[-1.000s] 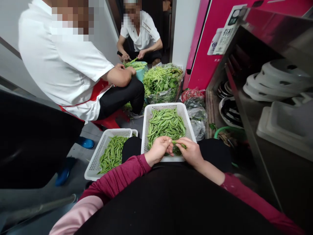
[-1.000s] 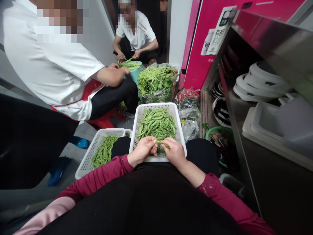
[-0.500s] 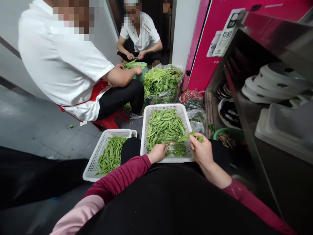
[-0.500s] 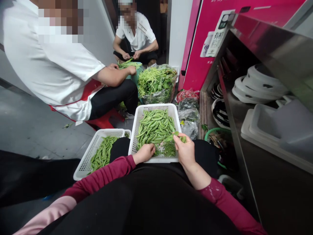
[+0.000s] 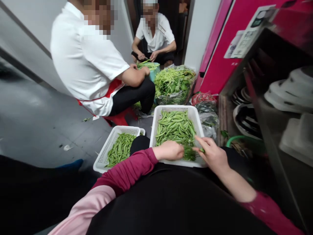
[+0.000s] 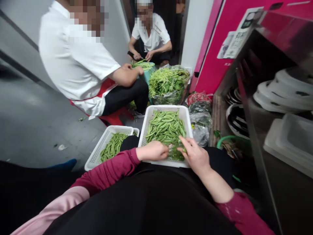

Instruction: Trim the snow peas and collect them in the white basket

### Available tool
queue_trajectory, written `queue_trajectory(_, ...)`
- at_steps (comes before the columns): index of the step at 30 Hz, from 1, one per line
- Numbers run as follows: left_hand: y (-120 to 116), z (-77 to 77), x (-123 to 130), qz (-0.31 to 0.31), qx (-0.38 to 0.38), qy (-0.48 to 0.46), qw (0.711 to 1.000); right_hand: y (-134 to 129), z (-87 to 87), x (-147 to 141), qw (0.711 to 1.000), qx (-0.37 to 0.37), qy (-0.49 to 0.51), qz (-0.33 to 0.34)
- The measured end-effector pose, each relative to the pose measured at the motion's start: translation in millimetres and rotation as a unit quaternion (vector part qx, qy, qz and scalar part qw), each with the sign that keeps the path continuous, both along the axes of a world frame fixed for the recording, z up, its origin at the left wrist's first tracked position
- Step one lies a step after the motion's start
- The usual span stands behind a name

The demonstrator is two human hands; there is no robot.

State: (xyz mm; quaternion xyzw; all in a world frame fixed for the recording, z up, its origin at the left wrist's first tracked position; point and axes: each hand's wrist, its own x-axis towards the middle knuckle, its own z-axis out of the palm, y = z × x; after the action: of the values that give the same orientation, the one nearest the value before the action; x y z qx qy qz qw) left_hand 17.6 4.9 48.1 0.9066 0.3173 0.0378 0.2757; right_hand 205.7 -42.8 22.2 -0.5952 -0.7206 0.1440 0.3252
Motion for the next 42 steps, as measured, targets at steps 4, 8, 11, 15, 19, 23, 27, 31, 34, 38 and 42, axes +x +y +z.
queue_trajectory(4, -14, -9.0, 1, 0.001, 0.016, -0.053, 0.998, 1, -1.3, 0, 0.973, -0.079, -0.042, 0.211)
queue_trajectory(8, -20, -24.5, 8, 0.168, -0.132, -0.192, 0.958, -4, -9.1, -26, 0.95, -0.207, 0.224, 0.066)
queue_trajectory(11, -20, -40.1, 6, 0.186, -0.272, -0.161, 0.93, -2, -12.8, -32, 0.837, -0.247, 0.487, -0.04)
queue_trajectory(15, -7, -55.5, -15, 0.148, -0.132, 0.021, 0.98, 19, -0.5, 14, 0.698, -0.125, 0.696, -0.112)
queue_trajectory(19, 23, -55.5, -32, 0.101, -0.023, 0.059, 0.993, 30, 17.8, 60, 0.634, -0.142, 0.749, -0.13)
queue_trajectory(23, 34, -59.5, -25, 0.119, -0.038, 0.158, 0.979, 28, 13.6, 46, 0.656, -0.237, 0.707, -0.119)
queue_trajectory(27, 24, -76.7, -11, 0.111, -0.063, 0.188, 0.974, 19, -3.9, 11, 0.695, -0.322, 0.641, -0.052)
queue_trajectory(31, 31, -77.4, -9, 0.103, -0.077, 0.156, 0.979, 11, -15.3, -9, 0.752, -0.369, 0.547, -0.012)
queue_trajectory(34, 43, -63.1, -12, 0.13, -0.138, 0.088, 0.978, 9, -19.6, -17, 0.805, -0.387, 0.45, -0.007)
queue_trajectory(38, 42, -41.3, -7, 0.229, -0.311, -0.046, 0.921, 10, -22.8, -35, 0.849, -0.384, 0.363, -0.015)
queue_trajectory(42, 30, -26.8, 7, 0.281, -0.362, -0.142, 0.877, 14, -22.6, -51, 0.876, -0.342, 0.339, -0.028)
